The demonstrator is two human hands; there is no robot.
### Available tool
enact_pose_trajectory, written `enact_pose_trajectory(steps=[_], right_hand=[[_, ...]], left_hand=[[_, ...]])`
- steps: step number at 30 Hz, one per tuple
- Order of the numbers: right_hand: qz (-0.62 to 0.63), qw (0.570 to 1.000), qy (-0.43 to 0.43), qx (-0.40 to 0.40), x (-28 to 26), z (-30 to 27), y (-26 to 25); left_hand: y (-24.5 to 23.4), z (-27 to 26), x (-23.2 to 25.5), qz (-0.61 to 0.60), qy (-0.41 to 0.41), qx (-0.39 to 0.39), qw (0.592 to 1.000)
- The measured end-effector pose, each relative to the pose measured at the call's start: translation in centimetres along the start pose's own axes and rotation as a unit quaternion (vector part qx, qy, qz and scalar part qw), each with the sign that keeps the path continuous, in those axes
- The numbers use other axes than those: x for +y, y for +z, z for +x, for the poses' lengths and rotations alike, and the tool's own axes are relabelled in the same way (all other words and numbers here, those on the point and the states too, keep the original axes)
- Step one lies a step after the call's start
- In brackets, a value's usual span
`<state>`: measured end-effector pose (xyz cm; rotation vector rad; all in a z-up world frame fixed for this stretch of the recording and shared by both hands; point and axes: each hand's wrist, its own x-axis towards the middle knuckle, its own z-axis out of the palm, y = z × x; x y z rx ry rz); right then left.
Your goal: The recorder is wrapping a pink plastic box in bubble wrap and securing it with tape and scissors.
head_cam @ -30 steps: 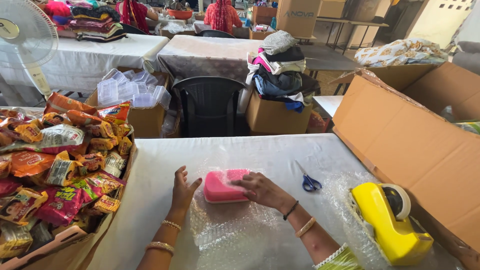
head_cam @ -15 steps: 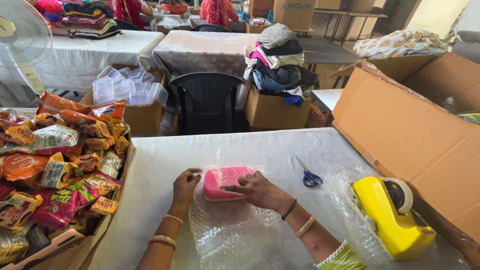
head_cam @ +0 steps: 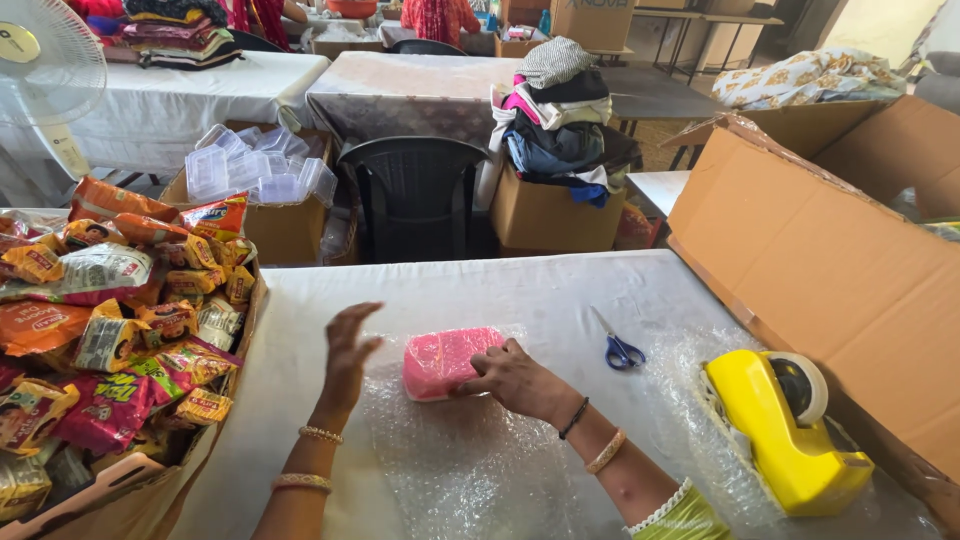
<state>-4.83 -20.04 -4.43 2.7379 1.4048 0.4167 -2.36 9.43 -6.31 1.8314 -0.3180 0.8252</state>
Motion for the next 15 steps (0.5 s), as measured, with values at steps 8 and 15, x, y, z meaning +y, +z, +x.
enact_pose_trajectory(steps=[8,15], right_hand=[[0.127,0.992,0.017,-0.019,1.6,-0.7,0.0],[0.192,0.980,0.019,-0.041,2.1,-1.1,-0.9]], left_hand=[[-0.5,-1.5,-1.5,0.166,-0.025,-0.221,0.961],[-2.0,-0.8,0.8,0.221,-0.127,-0.211,0.944]])
